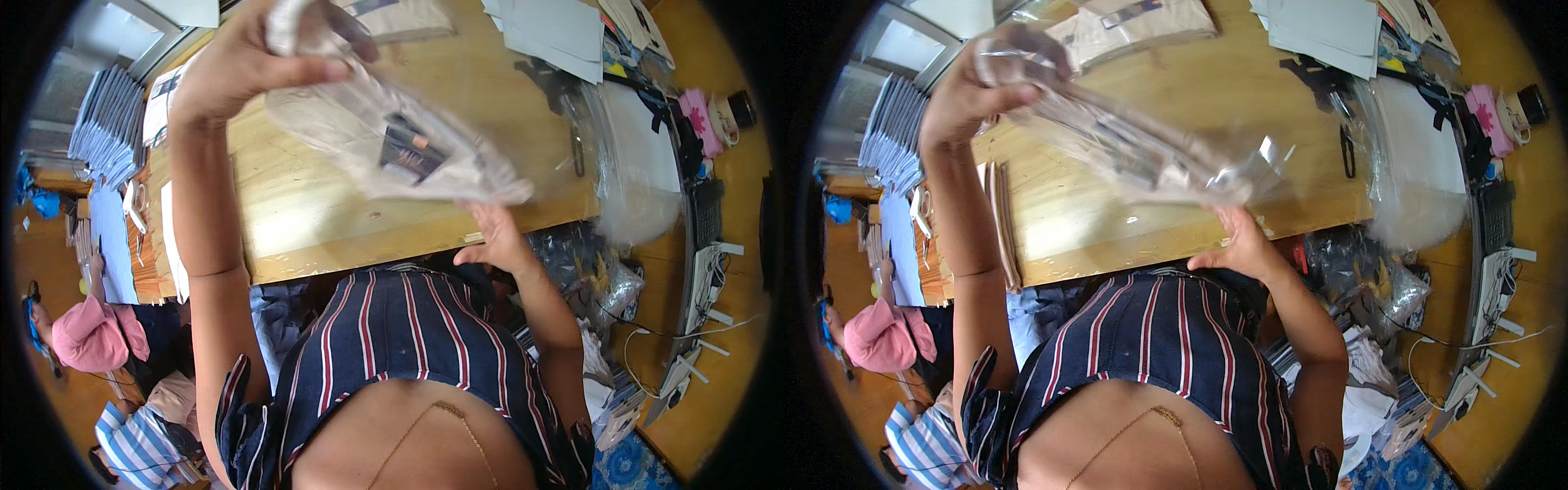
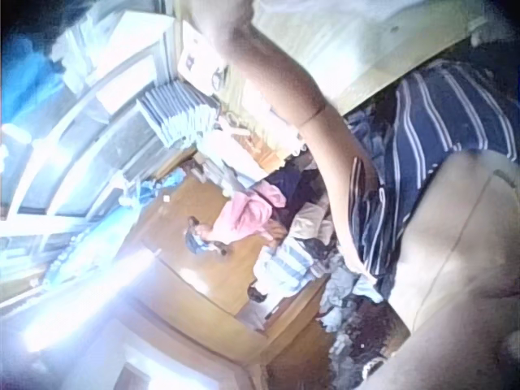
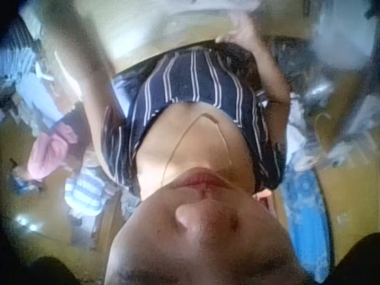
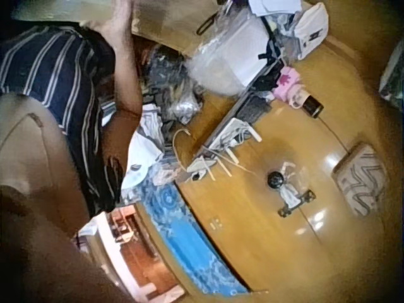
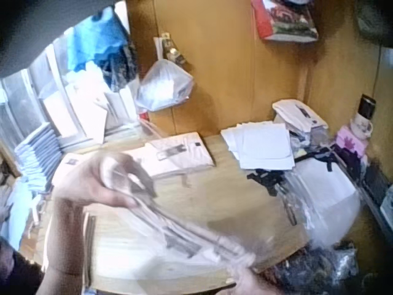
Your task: The person places shirts into plastic bags, seals the bags by hand, and records information in a notebook.
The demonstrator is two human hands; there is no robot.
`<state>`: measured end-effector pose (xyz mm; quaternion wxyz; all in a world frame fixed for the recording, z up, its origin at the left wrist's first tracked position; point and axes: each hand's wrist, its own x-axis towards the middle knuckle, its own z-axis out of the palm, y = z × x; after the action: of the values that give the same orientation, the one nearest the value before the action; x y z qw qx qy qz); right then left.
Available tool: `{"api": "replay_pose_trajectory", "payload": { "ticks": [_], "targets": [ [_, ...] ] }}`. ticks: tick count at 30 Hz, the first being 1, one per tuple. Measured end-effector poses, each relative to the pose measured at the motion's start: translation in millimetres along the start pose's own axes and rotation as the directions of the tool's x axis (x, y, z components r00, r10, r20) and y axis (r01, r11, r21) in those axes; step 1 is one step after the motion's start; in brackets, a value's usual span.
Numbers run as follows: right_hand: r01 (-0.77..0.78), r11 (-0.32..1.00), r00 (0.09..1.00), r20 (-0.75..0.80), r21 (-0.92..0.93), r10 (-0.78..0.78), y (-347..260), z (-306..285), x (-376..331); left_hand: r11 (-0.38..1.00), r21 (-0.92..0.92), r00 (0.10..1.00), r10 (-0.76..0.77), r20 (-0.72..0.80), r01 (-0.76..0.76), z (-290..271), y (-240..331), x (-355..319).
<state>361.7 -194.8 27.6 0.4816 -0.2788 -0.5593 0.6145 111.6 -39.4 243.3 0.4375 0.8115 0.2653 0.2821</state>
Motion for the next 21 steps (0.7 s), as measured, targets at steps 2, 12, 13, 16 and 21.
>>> {"api": "replay_pose_trajectory", "payload": {
  "ticks": [2,12,13,16,21],
  "targets": [
    [0.400,0.909,0.913,-0.133,0.116,-0.385,-54,21,56,0.999,0.036,0.996,-0.031,-0.080,0.034,-26,24,-31],
    [0.012,0.979,0.998,-0.059,-0.205,-0.025,-156,2,215,0.952,-0.285,0.794,-0.255,-0.551,0.109,-48,-23,-61],
    [0.051,0.979,0.991,-0.112,-0.195,-0.074,-155,10,219,0.960,-0.268,0.778,-0.230,-0.585,0.083,-50,-25,-67],
    [0.241,0.900,0.959,-0.053,-0.362,-0.279,-153,26,215,0.992,-0.052,0.768,-0.121,-0.629,0.114,-39,-12,-98],
    [0.223,0.811,0.975,0.126,-0.540,-0.183,-79,9,148,0.937,0.233,0.814,-0.083,-0.575,0.260,28,-71,-168]
  ]
}}
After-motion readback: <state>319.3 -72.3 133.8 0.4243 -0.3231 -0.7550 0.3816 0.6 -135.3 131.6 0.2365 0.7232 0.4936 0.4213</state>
